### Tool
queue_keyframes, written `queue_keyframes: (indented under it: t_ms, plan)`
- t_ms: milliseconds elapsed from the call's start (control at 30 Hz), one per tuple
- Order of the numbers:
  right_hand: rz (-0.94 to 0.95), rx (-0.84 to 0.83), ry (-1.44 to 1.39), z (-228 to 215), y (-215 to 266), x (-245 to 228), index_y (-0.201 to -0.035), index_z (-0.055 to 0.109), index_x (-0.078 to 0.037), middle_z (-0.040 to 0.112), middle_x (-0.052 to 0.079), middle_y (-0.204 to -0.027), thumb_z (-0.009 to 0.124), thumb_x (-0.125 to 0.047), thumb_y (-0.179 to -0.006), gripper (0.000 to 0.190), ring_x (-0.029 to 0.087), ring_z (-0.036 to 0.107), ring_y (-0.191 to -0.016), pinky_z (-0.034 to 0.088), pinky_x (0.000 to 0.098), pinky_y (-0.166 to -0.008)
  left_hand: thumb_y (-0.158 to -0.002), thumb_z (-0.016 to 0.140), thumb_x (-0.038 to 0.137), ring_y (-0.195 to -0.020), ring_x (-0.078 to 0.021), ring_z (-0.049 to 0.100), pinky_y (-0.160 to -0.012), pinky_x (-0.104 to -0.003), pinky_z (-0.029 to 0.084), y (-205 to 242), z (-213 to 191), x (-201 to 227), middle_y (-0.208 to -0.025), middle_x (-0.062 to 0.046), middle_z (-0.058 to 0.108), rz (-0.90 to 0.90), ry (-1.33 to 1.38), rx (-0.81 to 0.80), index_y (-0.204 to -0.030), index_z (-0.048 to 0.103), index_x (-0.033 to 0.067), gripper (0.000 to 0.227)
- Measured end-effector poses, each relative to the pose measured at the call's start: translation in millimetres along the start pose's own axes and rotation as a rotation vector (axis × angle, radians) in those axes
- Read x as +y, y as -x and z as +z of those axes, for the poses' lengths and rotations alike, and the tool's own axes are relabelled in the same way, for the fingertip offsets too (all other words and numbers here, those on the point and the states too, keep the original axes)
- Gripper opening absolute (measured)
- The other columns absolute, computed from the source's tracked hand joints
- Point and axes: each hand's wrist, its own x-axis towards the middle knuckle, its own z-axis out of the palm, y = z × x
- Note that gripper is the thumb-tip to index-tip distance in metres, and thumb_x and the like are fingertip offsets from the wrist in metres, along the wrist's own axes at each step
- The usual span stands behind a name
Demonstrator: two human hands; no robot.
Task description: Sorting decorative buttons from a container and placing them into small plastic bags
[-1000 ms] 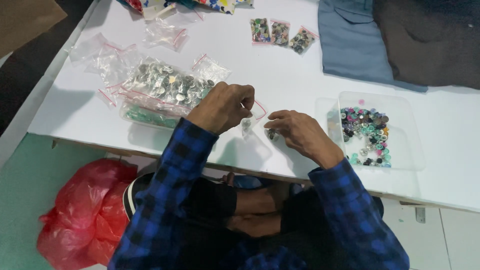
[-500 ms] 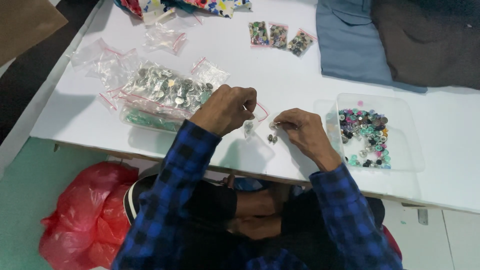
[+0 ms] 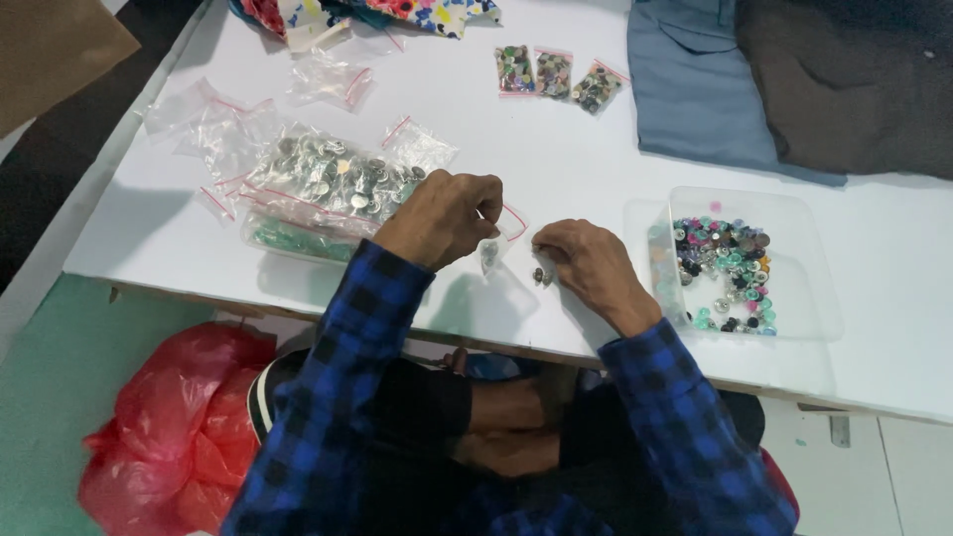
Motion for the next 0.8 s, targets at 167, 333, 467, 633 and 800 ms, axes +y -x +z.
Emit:
queue_keyframes:
  t_ms: [167,333,467,633,800]
  plan:
    - [0.003,0.052,-0.061,5,5,4,-0.106,0.077,-0.009,0.077,0.013,-0.106,0.064,0.001,-0.094,0.021,0.031,0.074,-0.101,0.061,0.0356,-0.084,-0.081,0.074,0.006,-0.087,-0.0280,0.077,-0.079,-0.043,0.058,-2,0,5,-0.082,-0.003,0.077,0.004,0.007,0.003,-0.082,0.065,0.0141,0.013]
    - [0.025,0.247,-0.342,-8,9,4,-0.103,0.079,-0.012,0.078,0.009,-0.098,0.072,0.000,-0.092,0.018,0.027,0.074,-0.100,0.061,0.0332,-0.079,-0.081,0.075,0.009,-0.087,-0.0316,0.076,-0.079,-0.045,0.058,-6,4,1,-0.082,-0.004,0.076,0.017,0.004,-0.002,-0.083,0.064,0.0137,0.013]
    - [-0.096,0.308,-0.286,-41,9,-42,-0.103,0.079,-0.010,0.077,0.010,-0.098,0.073,0.002,-0.093,0.017,0.026,0.075,-0.099,0.061,0.0319,-0.079,-0.081,0.077,0.010,-0.086,-0.0321,0.076,-0.078,-0.045,0.058,-9,6,6,-0.080,-0.005,0.075,0.008,-0.012,-0.020,-0.082,0.064,0.0131,0.013]
    - [-0.263,0.200,0.035,-43,0,-61,-0.101,0.077,-0.004,0.077,0.013,-0.098,0.070,0.006,-0.092,0.015,0.030,0.075,-0.099,0.062,0.0336,-0.080,-0.081,0.077,0.009,-0.084,-0.0337,0.075,-0.076,-0.045,0.058,-10,12,8,-0.078,-0.007,0.074,0.030,-0.044,-0.008,-0.080,0.063,0.0131,0.014]
    - [-0.252,0.180,-0.146,-40,-3,-58,-0.106,0.075,-0.002,0.076,0.017,-0.098,0.068,0.008,-0.092,0.019,0.034,0.075,-0.090,0.062,0.0373,-0.070,-0.080,0.076,0.012,-0.083,-0.0356,0.074,-0.075,-0.048,0.057,-9,13,5,-0.077,-0.007,0.074,0.031,-0.009,0.006,-0.080,0.063,0.0149,0.013]
